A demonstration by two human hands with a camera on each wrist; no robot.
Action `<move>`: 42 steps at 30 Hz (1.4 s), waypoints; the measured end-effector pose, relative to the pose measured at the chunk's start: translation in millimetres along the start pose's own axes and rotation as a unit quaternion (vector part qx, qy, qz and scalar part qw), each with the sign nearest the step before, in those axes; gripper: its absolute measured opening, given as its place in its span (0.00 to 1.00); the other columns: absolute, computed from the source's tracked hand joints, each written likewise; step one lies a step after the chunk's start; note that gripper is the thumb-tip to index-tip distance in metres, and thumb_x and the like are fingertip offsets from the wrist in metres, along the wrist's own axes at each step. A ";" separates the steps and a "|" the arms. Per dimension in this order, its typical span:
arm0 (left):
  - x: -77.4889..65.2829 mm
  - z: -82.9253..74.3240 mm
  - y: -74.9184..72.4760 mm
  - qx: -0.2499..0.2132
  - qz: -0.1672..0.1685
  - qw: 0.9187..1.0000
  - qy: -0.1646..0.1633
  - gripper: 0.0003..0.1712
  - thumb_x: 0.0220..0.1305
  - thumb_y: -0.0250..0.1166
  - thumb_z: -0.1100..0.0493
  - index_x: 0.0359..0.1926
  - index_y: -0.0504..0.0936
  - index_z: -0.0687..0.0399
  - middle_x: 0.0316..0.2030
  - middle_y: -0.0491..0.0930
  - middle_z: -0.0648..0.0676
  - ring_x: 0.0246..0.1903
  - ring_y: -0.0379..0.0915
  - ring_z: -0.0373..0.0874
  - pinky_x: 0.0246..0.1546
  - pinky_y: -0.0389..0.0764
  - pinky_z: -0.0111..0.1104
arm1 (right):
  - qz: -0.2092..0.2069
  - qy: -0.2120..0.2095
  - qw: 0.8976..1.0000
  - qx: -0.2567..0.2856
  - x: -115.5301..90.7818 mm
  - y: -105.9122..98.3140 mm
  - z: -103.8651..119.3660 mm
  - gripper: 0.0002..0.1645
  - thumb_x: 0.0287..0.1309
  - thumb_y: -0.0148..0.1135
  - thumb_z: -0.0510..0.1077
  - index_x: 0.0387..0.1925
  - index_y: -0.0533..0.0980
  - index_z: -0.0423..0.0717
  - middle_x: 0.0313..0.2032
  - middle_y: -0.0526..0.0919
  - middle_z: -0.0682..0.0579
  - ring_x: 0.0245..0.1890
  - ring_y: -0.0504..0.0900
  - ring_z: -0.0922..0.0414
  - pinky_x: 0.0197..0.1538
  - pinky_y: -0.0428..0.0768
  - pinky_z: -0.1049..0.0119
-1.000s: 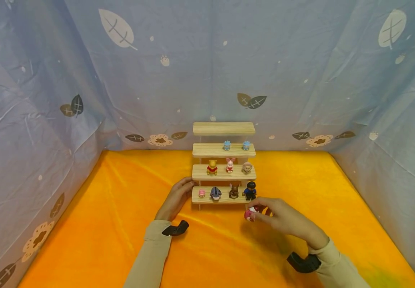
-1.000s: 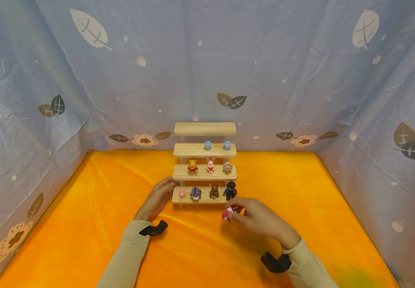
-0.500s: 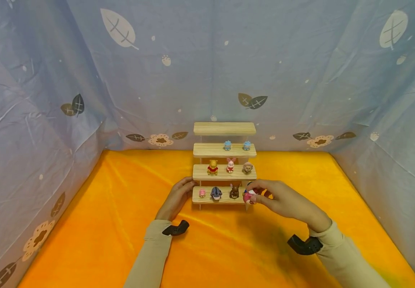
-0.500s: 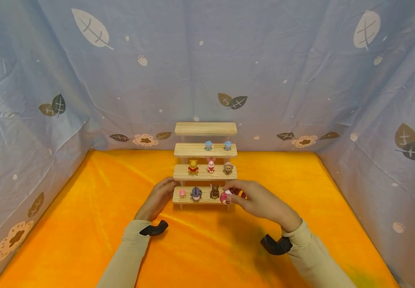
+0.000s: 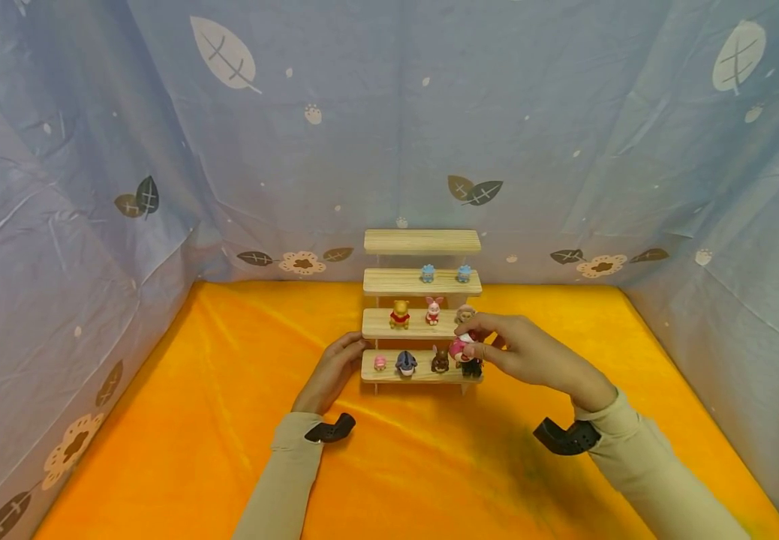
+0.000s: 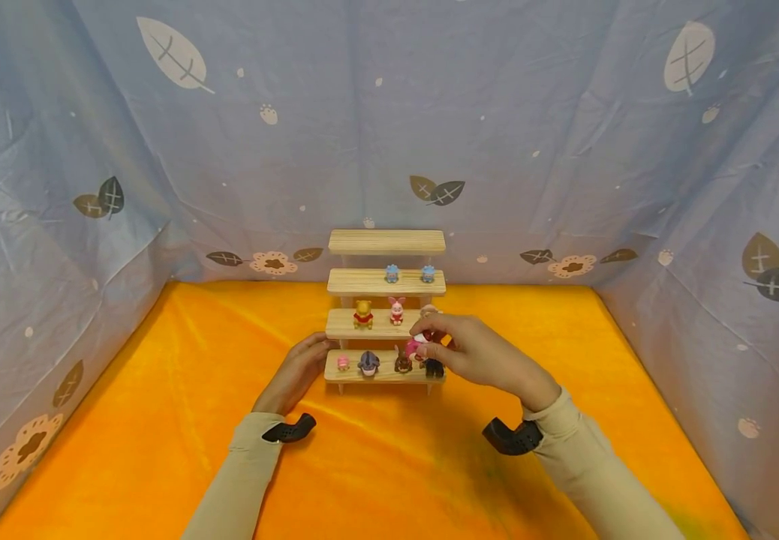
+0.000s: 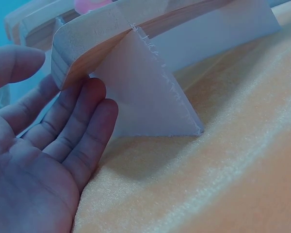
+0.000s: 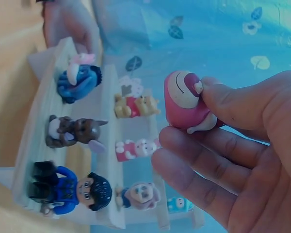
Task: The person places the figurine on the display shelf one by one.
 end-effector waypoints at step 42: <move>-1.0 -2.2 -0.2 -0.014 0.001 1.000 0.008 0.19 0.77 0.53 0.58 0.61 0.71 0.64 0.48 0.77 0.50 0.50 0.75 0.43 0.55 0.77 0.32 | -0.073 0.002 0.997 -0.019 126.5 -69.3 25.2 0.14 0.68 0.65 0.48 0.52 0.83 0.51 0.42 0.87 0.51 0.43 0.80 0.56 0.44 0.74 0.59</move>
Point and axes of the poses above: each hand's wrist, its own x-axis towards the middle knuckle, its own y-axis out of the palm, z = x × y, the point moved 5 cm from there along x, towards the middle knuckle
